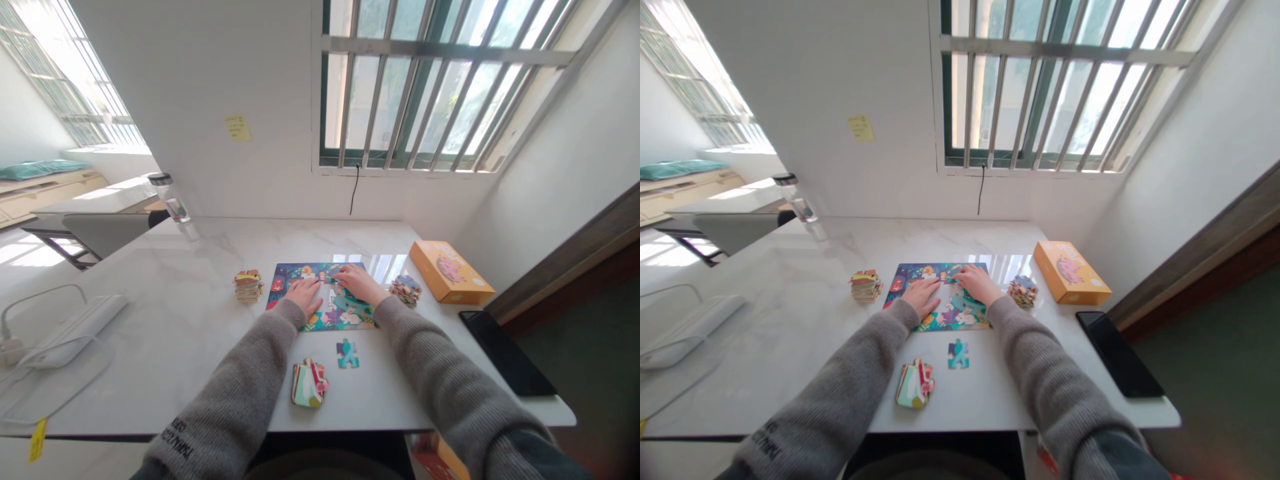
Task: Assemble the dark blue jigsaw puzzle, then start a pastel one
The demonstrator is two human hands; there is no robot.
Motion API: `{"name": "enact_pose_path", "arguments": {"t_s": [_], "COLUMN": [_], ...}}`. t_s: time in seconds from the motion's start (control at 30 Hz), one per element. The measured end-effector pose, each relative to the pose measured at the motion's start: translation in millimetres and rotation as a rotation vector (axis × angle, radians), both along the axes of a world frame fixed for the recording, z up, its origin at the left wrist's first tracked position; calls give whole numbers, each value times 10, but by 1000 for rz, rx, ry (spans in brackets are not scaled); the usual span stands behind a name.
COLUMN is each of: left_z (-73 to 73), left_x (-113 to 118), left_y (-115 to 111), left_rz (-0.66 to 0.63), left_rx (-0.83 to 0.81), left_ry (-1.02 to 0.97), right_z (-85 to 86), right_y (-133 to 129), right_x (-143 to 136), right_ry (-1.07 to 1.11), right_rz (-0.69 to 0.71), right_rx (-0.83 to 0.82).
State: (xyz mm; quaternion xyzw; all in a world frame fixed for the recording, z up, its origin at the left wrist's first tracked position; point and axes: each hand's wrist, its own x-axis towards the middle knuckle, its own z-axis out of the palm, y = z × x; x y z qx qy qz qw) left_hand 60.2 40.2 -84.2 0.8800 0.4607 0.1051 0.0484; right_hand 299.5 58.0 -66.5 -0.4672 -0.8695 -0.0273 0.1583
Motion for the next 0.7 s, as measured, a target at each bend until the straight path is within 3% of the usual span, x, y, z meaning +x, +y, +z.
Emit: {"name": "enact_pose_path", "arguments": {"t_s": [0.5, 0.7], "left_z": [93, 130], "left_x": [17, 141], "left_y": [11, 168], "left_rz": [-6, -141], "left_rx": [-15, 37], "left_ry": [19, 4], "right_z": [-57, -132], "right_y": [-237, -292], "right_x": [-95, 3], "right_ry": [-5, 124], "right_rz": [-72, -86], "right_rx": [-15, 13]}}
